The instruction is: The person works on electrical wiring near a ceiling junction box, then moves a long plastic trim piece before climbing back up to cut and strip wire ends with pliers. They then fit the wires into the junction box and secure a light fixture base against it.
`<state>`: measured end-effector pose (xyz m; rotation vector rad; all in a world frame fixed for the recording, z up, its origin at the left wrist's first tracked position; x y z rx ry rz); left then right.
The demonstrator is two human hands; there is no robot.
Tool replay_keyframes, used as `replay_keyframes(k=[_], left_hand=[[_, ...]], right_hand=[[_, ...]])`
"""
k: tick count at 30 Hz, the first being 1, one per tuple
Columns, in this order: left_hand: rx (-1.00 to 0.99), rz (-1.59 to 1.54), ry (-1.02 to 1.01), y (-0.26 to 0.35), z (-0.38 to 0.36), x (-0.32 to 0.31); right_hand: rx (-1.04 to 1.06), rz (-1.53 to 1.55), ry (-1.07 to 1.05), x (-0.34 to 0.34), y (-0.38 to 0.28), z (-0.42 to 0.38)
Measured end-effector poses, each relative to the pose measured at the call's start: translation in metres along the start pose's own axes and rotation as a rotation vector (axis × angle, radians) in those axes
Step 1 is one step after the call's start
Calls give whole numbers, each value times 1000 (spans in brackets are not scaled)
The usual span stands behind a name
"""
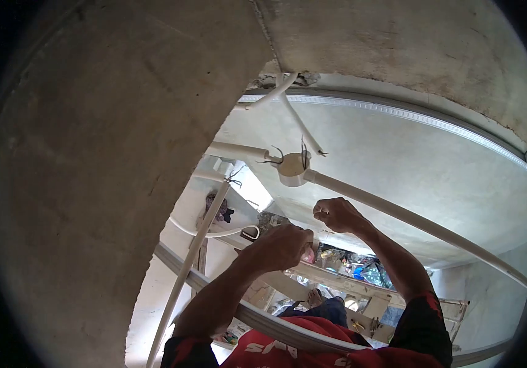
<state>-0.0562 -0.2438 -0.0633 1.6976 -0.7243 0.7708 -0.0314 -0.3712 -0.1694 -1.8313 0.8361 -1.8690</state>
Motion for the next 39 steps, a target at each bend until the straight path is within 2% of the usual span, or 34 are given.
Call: replay_keyframes(k=[2,4,6,8,9,11,13,14,15,16,17,18,19,21,24,26,27,30,32,33,34,36,37,38,39], left_hand=[[-6,46,68,-6,1,5],[29,72,52,-12,4,4],[60,105,36,-20,5,2],[99,197,17,-41,12,-3],[83,199,5,-44,15,-3],[125,285,-64,-61,17,-12],[-163,284,53,-72,10,-19],[-67,332,-41,-65,10,-12],[-378,228,176,-71,-13,-3],[-383,484,173,-56,-17,0],[-235,422,105,-73,-15,4],[121,232,13,-67,-2,17],[92,245,82,-70,-8,21],[199,218,25,-32,-7,28],[219,250,3,-40,-5,22],[132,291,-26,-37,-2,15],[154,269,-63,-44,0,11],[48,316,-119,-41,4,-1],[108,254,-201,-29,11,-20],[26,247,-210,-21,14,-30],[33,224,-259,-8,19,-44],[-97,179,-245,14,20,-59],[-105,145,-266,43,20,-64],[-13,-65,-267,55,16,-68],[-100,-176,-275,80,7,-74]], right_hand=[[-31,49,12,2,7,0],[-20,107,43,10,5,0],[-75,87,22,12,-2,-5],[-33,-8,-93,3,-15,-11],[30,-91,-78,-14,-15,-13],[129,-205,-262,-32,-46,-34],[243,-340,-434,-52,-74,-59],[299,-405,-510,-53,-89,-76],[358,-404,-399,-44,-103,-87],[402,-397,-289,-34,-112,-102],[565,-360,-38,-10,-123,-123],[711,-337,231,16,-132,-154],[673,-355,289,33,-127,-172],[468,-435,209,71,-122,-197],[203,-543,180,124,-114,-237],[28,-589,173,156,-105,-268],[-66,-643,52,159,-97,-280],[-198,-651,168,187,-92,-330],[-269,-627,252,199,-91,-368],[-302,-613,292,202,-92,-385],[-334,-595,338,204,-92,-402],[-391,-547,448,210,-93,-433],[-417,-519,517,211,-96,-447],[-439,-485,588,210,-98,-460],[-466,-443,662,207,-97,-474]])
Point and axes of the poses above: each hand's wrist, its own z-axis towards the middle knuckle, its own x-axis out of the back of the hand, y = z × x, the point moved 10 cm from there along z, towards the middle knuckle, and after that the axes turned 6 degrees about -z, right-handed, at the moved point
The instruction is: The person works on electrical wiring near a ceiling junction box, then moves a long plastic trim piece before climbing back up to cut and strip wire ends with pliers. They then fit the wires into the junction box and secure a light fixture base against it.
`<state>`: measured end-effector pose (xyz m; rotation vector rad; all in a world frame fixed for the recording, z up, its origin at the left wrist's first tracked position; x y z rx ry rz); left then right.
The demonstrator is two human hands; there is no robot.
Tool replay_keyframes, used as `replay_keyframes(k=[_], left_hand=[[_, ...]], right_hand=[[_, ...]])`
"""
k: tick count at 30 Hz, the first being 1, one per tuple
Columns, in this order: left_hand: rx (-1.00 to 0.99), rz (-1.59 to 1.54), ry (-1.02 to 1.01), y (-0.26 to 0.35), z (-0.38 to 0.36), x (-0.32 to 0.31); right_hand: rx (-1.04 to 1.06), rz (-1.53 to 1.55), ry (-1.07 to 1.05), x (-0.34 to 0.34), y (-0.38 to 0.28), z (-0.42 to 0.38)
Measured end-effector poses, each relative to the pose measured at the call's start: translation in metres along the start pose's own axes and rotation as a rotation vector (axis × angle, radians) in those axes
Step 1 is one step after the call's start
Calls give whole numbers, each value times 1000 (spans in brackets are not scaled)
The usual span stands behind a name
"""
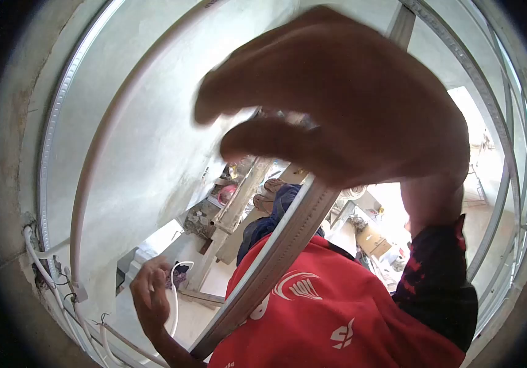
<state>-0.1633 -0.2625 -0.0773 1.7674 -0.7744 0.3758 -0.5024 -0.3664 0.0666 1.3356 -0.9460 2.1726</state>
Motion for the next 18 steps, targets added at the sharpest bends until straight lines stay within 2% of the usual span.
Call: replay_keyframes(k=[1,3,5,7,8,12,13,15,17,18], left_hand=[[-96,-97,-8,21,-4,-10],[-231,-236,-268,47,-10,-44],[-233,-133,-339,66,-13,-61],[-225,-79,-431,64,-15,-77],[-241,-61,-471,68,-15,-81],[-224,-86,-488,73,-19,-87],[-283,-124,-501,80,-21,-91],[-311,-160,-441,74,-17,-83],[-376,88,-400,47,-19,-73],[-316,137,-273,41,-13,-56]], right_hand=[[-51,45,61,4,9,-11],[-175,129,221,15,31,-44],[-247,172,310,3,47,-71],[-578,99,334,-21,82,-99],[-588,106,332,-27,84,-106],[-565,-90,335,-29,73,-108],[-544,-151,326,-26,73,-106],[-406,-230,377,-23,64,-106],[-498,-264,329,-31,75,-116],[-685,-48,365,-35,87,-129]])
Point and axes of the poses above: each hand's wrist, its own z-axis towards the middle knuckle, its own x-axis out of the back of the hand, y = z × x, the point moved 10 cm from there along z, towards the middle knuckle, and after that the axes turned 6 degrees about -z, right-handed, at the moved point
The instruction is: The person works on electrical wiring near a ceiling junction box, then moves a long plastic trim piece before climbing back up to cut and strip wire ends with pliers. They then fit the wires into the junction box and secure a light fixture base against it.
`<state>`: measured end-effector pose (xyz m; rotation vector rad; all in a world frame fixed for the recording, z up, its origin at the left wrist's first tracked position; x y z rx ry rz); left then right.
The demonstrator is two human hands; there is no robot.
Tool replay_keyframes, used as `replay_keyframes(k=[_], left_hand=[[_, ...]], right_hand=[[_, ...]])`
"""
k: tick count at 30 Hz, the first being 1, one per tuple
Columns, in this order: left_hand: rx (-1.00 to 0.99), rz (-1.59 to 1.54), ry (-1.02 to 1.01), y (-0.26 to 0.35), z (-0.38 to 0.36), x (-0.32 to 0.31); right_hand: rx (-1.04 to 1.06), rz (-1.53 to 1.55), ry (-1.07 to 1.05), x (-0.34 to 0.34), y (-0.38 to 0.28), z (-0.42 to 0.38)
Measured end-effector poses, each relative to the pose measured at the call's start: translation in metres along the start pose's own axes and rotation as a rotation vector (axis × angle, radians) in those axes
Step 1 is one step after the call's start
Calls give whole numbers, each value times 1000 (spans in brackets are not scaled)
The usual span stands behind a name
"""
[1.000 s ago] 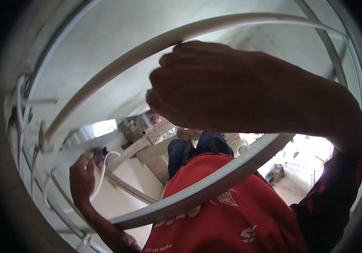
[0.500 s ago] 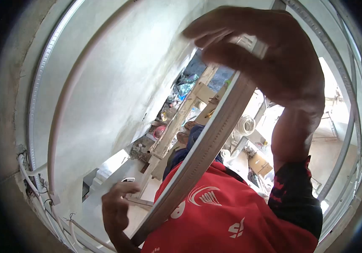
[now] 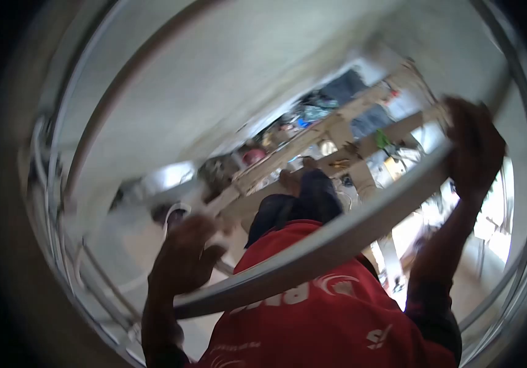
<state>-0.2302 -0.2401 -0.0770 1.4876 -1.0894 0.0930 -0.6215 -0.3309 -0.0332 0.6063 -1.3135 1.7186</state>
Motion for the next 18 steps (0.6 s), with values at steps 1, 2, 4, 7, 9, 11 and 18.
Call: replay_keyframes(k=[1,2,4,7,9,11,18], left_hand=[[79,57,105,-10,2,15],[105,95,198,-18,1,28],[173,139,337,-37,-8,46],[279,167,434,-57,-23,54],[238,168,455,-54,-29,52],[263,152,459,-60,-33,50],[170,279,446,-53,-37,49]], right_hand=[[49,-185,19,2,8,-1],[79,-136,16,5,10,-4],[-22,-116,86,9,28,-8],[235,-234,116,12,22,-9],[220,-309,118,13,22,-8],[758,-337,-3,-2,-37,-22],[800,-338,13,0,-27,-23]])
Point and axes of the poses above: each hand's wrist, its own z-axis towards the middle knuckle, its own x-axis out of the back of the hand, y = z × x, the point moved 10 cm from there along z, towards the middle knuckle, and after that the axes turned 6 degrees about -z, right-handed, at the moved point
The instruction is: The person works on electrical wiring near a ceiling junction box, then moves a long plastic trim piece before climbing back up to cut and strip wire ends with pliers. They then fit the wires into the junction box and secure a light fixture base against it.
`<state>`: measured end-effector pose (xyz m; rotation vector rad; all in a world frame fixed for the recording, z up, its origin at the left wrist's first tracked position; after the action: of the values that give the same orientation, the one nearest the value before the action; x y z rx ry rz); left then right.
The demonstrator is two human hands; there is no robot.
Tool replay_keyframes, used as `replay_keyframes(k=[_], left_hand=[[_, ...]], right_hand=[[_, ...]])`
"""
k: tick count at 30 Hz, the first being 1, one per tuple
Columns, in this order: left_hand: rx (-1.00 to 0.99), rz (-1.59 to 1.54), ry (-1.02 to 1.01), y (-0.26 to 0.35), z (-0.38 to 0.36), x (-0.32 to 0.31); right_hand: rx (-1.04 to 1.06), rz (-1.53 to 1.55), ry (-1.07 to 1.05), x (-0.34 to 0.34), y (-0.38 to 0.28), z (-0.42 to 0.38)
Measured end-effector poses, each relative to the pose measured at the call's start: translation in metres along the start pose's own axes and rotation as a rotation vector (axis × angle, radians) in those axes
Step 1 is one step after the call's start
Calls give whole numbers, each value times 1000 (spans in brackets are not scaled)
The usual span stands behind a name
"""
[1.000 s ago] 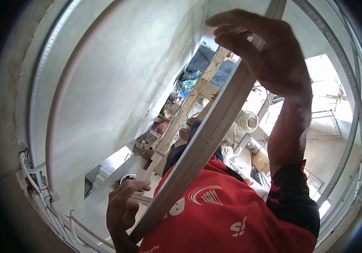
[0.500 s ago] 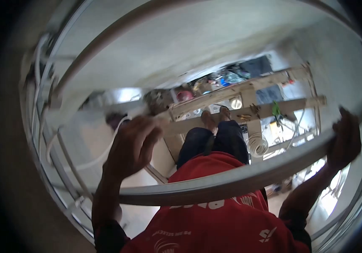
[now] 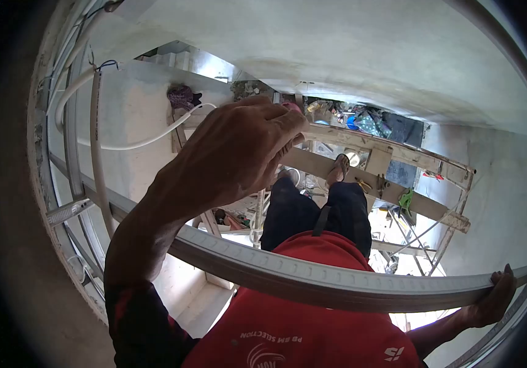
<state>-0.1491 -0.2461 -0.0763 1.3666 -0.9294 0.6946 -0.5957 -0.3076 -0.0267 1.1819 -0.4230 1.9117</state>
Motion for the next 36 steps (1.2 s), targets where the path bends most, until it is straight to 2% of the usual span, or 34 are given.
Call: replay_keyframes(k=[3,5,7,8,9,11,12,13,15,16,17,18,19,21,23,25,26,27,30,31,32,34,35,36], left_hand=[[-21,1,25,1,-1,-1],[-33,-36,-53,2,-3,-12],[-50,5,-66,7,-6,-13],[-99,-12,-63,11,-8,-19],[-154,-24,-59,16,-10,-24],[-249,-94,-108,37,-13,-28],[-237,-207,-158,47,-12,-28],[-221,-334,-212,58,-13,-30],[-340,-392,-174,76,-17,-26],[-369,-453,-243,82,-20,-33],[-386,-529,-313,88,-27,-41],[-464,-492,-212,87,-30,-41],[-501,-478,-216,90,-30,-36],[-258,-548,-388,72,-28,-44],[-356,-596,-379,78,-30,-47],[-106,-986,-526,78,-34,-55],[-114,-980,-546,82,-37,-54],[-142,-987,-603,90,-42,-52],[-165,-1059,-731,99,-49,-69],[-164,-1062,-744,99,-48,-71],[-160,-908,-740,97,-45,-72],[-227,-675,-687,106,-42,-66],[-243,-705,-661,110,-42,-64],[-181,-770,-692,108,-44,-67]], right_hand=[[-21,2,17,0,0,-1],[-437,75,-16,-5,54,-34],[-638,89,13,-12,82,-57],[-183,-83,10,-10,40,-36],[-372,135,61,-15,72,-57],[-926,360,67,-46,137,-101],[-957,421,47,-59,155,-114],[-959,436,86,-59,154,-110],[-815,340,-26,-62,138,-93],[-855,313,-53,-59,126,-79],[-582,277,31,-60,128,-80],[-443,197,66,-56,118,-72],[-317,112,109,-52,105,-60],[-633,287,19,-56,97,-44],[-639,309,91,-48,88,-30],[-697,355,14,-56,95,-31],[-561,338,82,-49,85,-26],[-656,379,129,-43,79,-26],[-617,365,79,-51,111,-37],[-636,446,112,-58,133,-47],[-657,528,142,-65,148,-55],[-179,21,230,-43,117,-48],[-905,473,39,-78,205,-85],[-827,390,41,-68,198,-76]])
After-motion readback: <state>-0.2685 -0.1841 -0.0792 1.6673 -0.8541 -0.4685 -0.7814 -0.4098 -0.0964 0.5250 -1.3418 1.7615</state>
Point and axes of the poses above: each hand's wrist, its own z-axis towards the middle knuckle, its own x-axis out of the back of the hand, y = z × x, the point moved 10 cm from there along z, towards the middle knuckle, and after that the axes turned 6 degrees about -z, right-handed, at the moved point
